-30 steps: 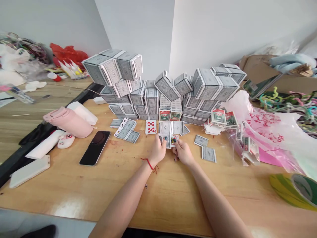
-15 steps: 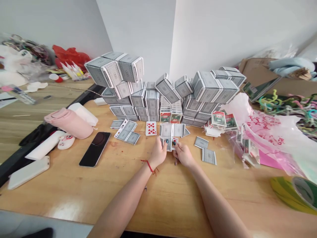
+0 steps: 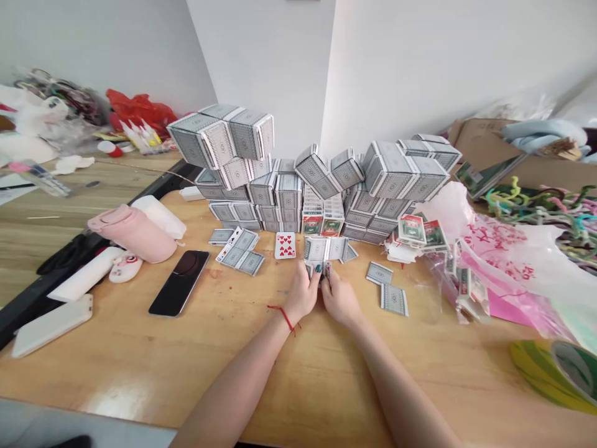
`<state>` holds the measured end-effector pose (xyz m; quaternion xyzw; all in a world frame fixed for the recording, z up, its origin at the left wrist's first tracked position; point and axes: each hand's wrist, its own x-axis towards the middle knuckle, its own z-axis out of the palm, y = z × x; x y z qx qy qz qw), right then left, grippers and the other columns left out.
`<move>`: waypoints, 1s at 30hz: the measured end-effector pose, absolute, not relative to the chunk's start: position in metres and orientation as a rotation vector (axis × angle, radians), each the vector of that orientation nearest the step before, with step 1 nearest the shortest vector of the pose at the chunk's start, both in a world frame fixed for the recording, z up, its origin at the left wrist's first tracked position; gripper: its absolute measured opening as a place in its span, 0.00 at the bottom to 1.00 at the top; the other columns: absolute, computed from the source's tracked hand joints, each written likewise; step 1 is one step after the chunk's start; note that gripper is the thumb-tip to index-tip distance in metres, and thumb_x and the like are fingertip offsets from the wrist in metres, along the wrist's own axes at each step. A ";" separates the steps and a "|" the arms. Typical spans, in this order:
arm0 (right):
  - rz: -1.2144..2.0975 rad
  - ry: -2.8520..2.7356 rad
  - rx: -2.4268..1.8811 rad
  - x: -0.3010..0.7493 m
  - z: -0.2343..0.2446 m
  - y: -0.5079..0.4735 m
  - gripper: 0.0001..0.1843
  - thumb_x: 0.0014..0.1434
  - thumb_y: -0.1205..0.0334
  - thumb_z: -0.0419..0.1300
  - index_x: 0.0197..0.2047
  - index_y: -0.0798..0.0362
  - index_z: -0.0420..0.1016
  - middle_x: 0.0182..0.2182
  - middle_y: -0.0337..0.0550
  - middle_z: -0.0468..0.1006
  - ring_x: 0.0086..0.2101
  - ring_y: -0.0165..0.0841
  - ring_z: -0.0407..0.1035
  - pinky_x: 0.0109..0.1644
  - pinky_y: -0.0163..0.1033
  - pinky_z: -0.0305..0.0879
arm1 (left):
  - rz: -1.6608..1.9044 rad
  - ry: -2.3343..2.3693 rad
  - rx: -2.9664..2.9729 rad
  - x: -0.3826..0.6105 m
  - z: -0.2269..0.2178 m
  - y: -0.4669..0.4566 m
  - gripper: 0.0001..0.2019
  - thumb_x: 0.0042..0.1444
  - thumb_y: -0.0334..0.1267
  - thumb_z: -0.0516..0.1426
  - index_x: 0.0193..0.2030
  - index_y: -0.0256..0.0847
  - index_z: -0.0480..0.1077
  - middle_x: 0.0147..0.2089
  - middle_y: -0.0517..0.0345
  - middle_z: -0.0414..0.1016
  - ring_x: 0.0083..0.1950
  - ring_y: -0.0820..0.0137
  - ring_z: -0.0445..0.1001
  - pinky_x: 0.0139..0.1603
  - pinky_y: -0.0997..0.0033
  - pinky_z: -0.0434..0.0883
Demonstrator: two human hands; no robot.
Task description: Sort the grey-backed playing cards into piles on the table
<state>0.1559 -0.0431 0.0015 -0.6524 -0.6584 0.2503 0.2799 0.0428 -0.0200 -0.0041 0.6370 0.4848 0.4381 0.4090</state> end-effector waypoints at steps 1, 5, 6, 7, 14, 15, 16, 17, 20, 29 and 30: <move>0.629 -1.818 -1.798 0.154 0.003 -0.044 0.20 0.58 0.58 0.42 0.50 0.58 0.61 0.28 0.54 0.75 0.25 0.40 0.69 0.27 0.39 0.60 | 1.101 1.186 1.600 0.043 -0.002 -0.021 0.08 0.55 0.40 0.49 0.40 0.41 0.55 0.40 0.52 0.66 0.41 0.67 0.67 0.43 0.64 0.64; 0.499 -1.979 -1.891 0.149 0.005 -0.047 0.30 0.56 0.61 0.45 0.59 0.65 0.47 0.32 0.61 0.75 0.26 0.42 0.70 0.28 0.41 0.62 | 1.113 1.112 1.546 0.044 0.007 -0.025 0.18 0.49 0.42 0.56 0.43 0.40 0.55 0.45 0.49 0.67 0.46 0.65 0.67 0.45 0.64 0.64; 0.484 -2.002 -1.883 0.148 0.005 -0.048 0.31 0.55 0.61 0.45 0.60 0.65 0.46 0.33 0.61 0.75 0.27 0.42 0.71 0.28 0.41 0.62 | 1.131 1.116 1.525 0.045 0.009 -0.024 0.19 0.48 0.42 0.57 0.44 0.40 0.55 0.47 0.48 0.66 0.48 0.65 0.67 0.46 0.63 0.64; 0.486 -2.012 -1.866 0.149 0.006 -0.048 0.31 0.55 0.61 0.46 0.60 0.64 0.45 0.33 0.60 0.75 0.27 0.42 0.71 0.29 0.41 0.63 | 1.151 1.121 1.503 0.045 0.011 -0.024 0.20 0.48 0.42 0.57 0.45 0.40 0.55 0.48 0.48 0.66 0.49 0.66 0.66 0.47 0.63 0.64; 1.061 -1.563 -1.389 0.150 0.008 -0.047 0.25 0.59 0.50 0.41 0.56 0.53 0.55 0.23 0.41 0.72 0.20 0.32 0.68 0.24 0.36 0.65 | 1.260 1.153 1.292 0.040 0.013 -0.011 0.14 0.51 0.42 0.53 0.42 0.40 0.57 0.44 0.51 0.69 0.43 0.70 0.70 0.44 0.67 0.66; 1.155 -1.417 -1.329 0.150 0.006 -0.045 0.26 0.59 0.47 0.39 0.53 0.54 0.58 0.21 0.39 0.70 0.17 0.30 0.66 0.21 0.35 0.64 | 1.277 1.164 1.271 0.039 0.013 -0.010 0.13 0.51 0.42 0.53 0.42 0.40 0.58 0.43 0.51 0.69 0.43 0.70 0.70 0.44 0.68 0.66; 1.220 -1.298 -1.289 0.149 0.004 -0.043 0.27 0.58 0.44 0.38 0.49 0.55 0.61 0.21 0.38 0.69 0.16 0.29 0.65 0.19 0.34 0.64 | 1.286 1.173 1.262 0.039 0.013 -0.009 0.13 0.51 0.41 0.54 0.41 0.39 0.58 0.43 0.52 0.70 0.42 0.70 0.70 0.43 0.68 0.66; 1.265 -1.218 -1.282 0.150 0.002 -0.041 0.27 0.56 0.42 0.41 0.44 0.55 0.64 0.19 0.37 0.68 0.15 0.28 0.64 0.18 0.34 0.64 | 1.283 1.176 1.264 0.038 0.013 -0.009 0.13 0.51 0.41 0.54 0.41 0.39 0.59 0.42 0.52 0.70 0.42 0.70 0.70 0.43 0.69 0.66; 1.411 -1.101 -1.249 0.153 -0.001 -0.037 0.23 0.51 0.40 0.50 0.33 0.54 0.65 0.18 0.36 0.68 0.18 0.30 0.67 0.21 0.35 0.68 | 1.230 1.132 1.266 0.038 0.014 -0.009 0.14 0.49 0.41 0.55 0.41 0.38 0.61 0.42 0.53 0.70 0.41 0.70 0.70 0.41 0.70 0.67; 1.644 -1.072 -1.056 0.157 0.006 -0.039 0.23 0.49 0.41 0.52 0.33 0.54 0.69 0.26 0.43 0.73 0.32 0.38 0.70 0.25 0.39 0.69 | 1.110 0.930 1.186 0.038 0.013 -0.013 0.13 0.50 0.41 0.53 0.41 0.38 0.62 0.38 0.53 0.73 0.39 0.69 0.72 0.39 0.67 0.69; 1.636 -1.071 -1.064 0.157 0.005 -0.038 0.23 0.49 0.41 0.53 0.33 0.55 0.70 0.26 0.43 0.72 0.32 0.38 0.70 0.25 0.39 0.69 | 1.110 0.925 1.196 0.038 0.012 -0.013 0.12 0.51 0.41 0.53 0.41 0.38 0.62 0.39 0.53 0.73 0.39 0.69 0.72 0.40 0.67 0.69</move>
